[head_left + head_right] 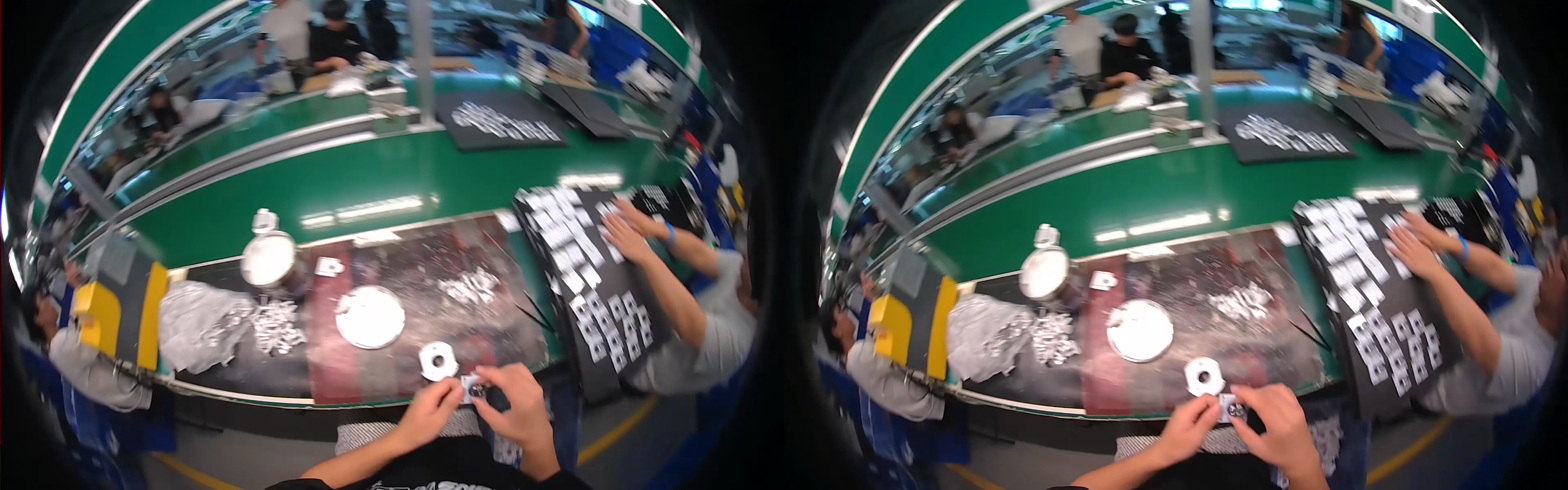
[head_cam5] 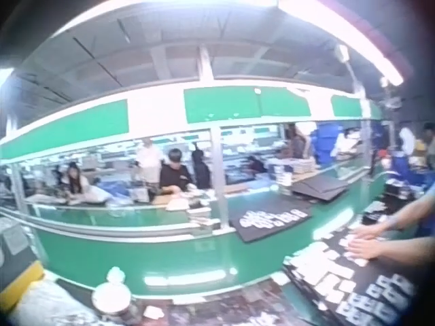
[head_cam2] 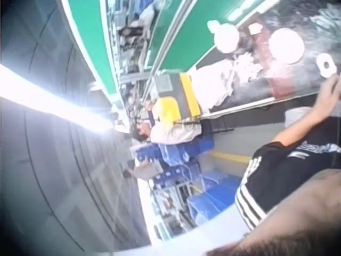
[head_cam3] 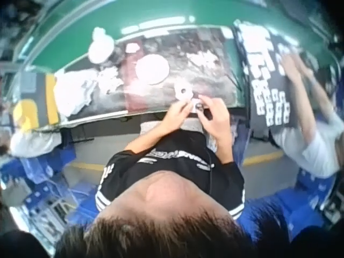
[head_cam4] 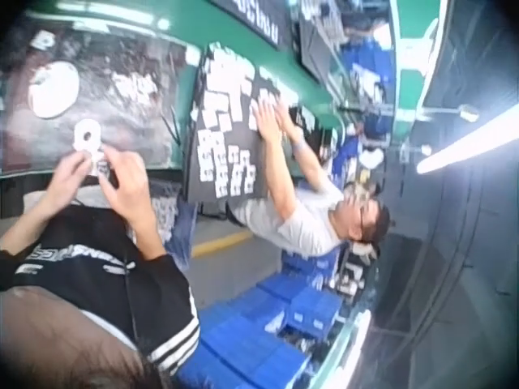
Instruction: Assembling plastic lighting components by applying paste and joining parts at a factory workstation.
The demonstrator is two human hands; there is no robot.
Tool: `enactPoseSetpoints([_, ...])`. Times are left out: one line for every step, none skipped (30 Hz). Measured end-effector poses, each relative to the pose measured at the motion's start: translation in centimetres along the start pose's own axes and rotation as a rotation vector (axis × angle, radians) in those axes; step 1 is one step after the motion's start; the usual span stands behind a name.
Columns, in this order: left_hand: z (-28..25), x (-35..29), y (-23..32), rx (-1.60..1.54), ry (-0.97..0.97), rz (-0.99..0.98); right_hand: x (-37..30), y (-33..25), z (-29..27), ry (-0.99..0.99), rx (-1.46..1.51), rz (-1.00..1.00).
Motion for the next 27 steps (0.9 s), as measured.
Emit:
enactPoseSetpoints([-0.1, -0.1, 0.4, -0.036, 0.036, 0.000, 0.4, -0.2, 0.5, 0.000, -0.004, -0.033])
enactPoseSetpoints([-0.3, -0.6, 0.2, -0.101, 0.049, -0.027, 0.7, -0.5, 0.8, 0.001, -0.009, -0.070])
enactPoseSetpoints([-0.4, -0.9, -0.2, -0.169, 0.056, -0.051, 1.0, -0.8, 1.0, -0.008, -0.060, -0.129])
enactPoseSetpoints([-0.3, -1.0, -1.1, -0.231, 0.094, -0.027, 1.7, -1.3, 0.9, -0.014, -0.056, -0.156])
enactPoseSetpoints([-0.4, -1.1, -2.1, -0.416, 0.070, -0.071, 2.0, -2.1, 0.7, 0.037, -0.110, -0.198])
enactPoseSetpoints([-0.5, -1.2, -2.9, -0.602, 0.042, -0.113, 2.4, -2.5, 0.5, 0.090, -0.163, -0.238])
enactPoseSetpoints([-0.3, -1.2, -2.7, -0.738, 0.021, -0.086, 2.2, -1.4, 1.1, 0.064, -0.034, -0.224])
enactPoseSetpoints([-0.1, -1.1, -3.0, -0.737, 0.023, -0.078, 1.8, 0.0, 2.1, 0.050, 0.189, -0.135])
enactPoseSetpoints([0.3, -1.0, -3.6, -0.865, 0.011, -0.056, 1.2, 1.6, 3.5, 0.034, 0.411, -0.044])
enactPoseSetpoints([0.7, -0.8, -3.9, -0.993, -0.001, -0.032, 0.6, 3.1, 4.6, 0.014, 0.474, -0.043])
enactPoseSetpoints([1.0, -0.4, -4.0, -0.994, 0.000, -0.027, 0.0, 3.9, 5.8, 0.011, 0.471, -0.046])
enactPoseSetpoints([1.4, 0.0, -4.1, -1.049, -0.016, -0.043, -0.5, 4.7, 6.8, 0.061, 0.593, -0.023])
enactPoseSetpoints([1.7, 0.2, -4.2, -1.104, -0.029, -0.058, -0.5, 4.9, 7.1, 0.109, 0.718, -0.001])
enactPoseSetpoints([1.8, 0.3, -4.3, -1.146, -0.036, -0.063, -0.2, 4.8, 7.1, 0.095, 0.707, -0.036])
enactPoseSetpoints([1.8, 0.3, -4.3, -1.147, -0.032, -0.058, -0.1, 5.0, 7.4, 0.090, 0.706, -0.038])
enactPoseSetpoints([1.9, 0.4, -4.2, -1.156, -0.051, -0.065, 0.0, 5.2, 7.7, 0.107, 0.790, -0.054])
enactPoseSetpoints([1.9, 0.3, -4.0, -1.167, -0.070, -0.072, 0.0, 5.3, 7.8, 0.124, 0.873, -0.067])
enactPoseSetpoints([1.7, 0.0, -3.8, -1.170, -0.069, -0.071, 0.1, 5.3, 7.9, 0.121, 0.872, -0.066])
enactPoseSetpoints([0.5, -0.5, -2.5, -0.895, -0.020, -0.080, 0.8, 4.6, 7.6, 0.152, 0.999, -0.100])
enactPoseSetpoints([-0.2, -0.9, -1.8, -0.621, 0.027, -0.089, 1.1, 4.2, 7.4, 0.184, 1.127, -0.133])
enactPoseSetpoints([-0.1, -1.0, -3.4, -0.351, 0.181, 0.053, 0.9, 5.2, 6.8, 0.131, 1.116, -0.156])
enactPoseSetpoints([-1.2, -1.2, -1.4, 0.102, 0.289, 0.110, 1.0, 6.0, 6.2, 0.118, 1.113, -0.145])
enactPoseSetpoints([-2.3, -1.1, 0.6, 0.556, 0.384, 0.161, 1.2, 6.6, 5.6, 0.105, 1.109, -0.130])
enactPoseSetpoints([-2.8, -0.5, 0.7, 0.723, 0.405, 0.152, 1.6, 6.6, 5.0, 0.102, 1.087, -0.099])
enactPoseSetpoints([-3.1, 0.1, 0.5, 0.757, 0.396, 0.144, 1.9, 6.9, 4.6, 0.081, 1.033, -0.062])
enactPoseSetpoints([-3.4, 0.7, 0.2, 0.787, 0.382, 0.136, 2.2, 7.3, 4.3, 0.060, 0.977, -0.020])
enactPoseSetpoints([-3.7, 1.3, -0.7, 0.817, 0.354, 0.146, 2.5, 7.9, 4.2, 0.038, 0.865, 0.008])
Point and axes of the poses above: each hand's wrist, its own x-axis towards the middle knuckle, its own z-axis out of the palm, y = z × x, the point moved 3 cm from there along x, towards the middle knuckle, and after that the axes turned 13 degrees about -y, right-handed, at the moved point
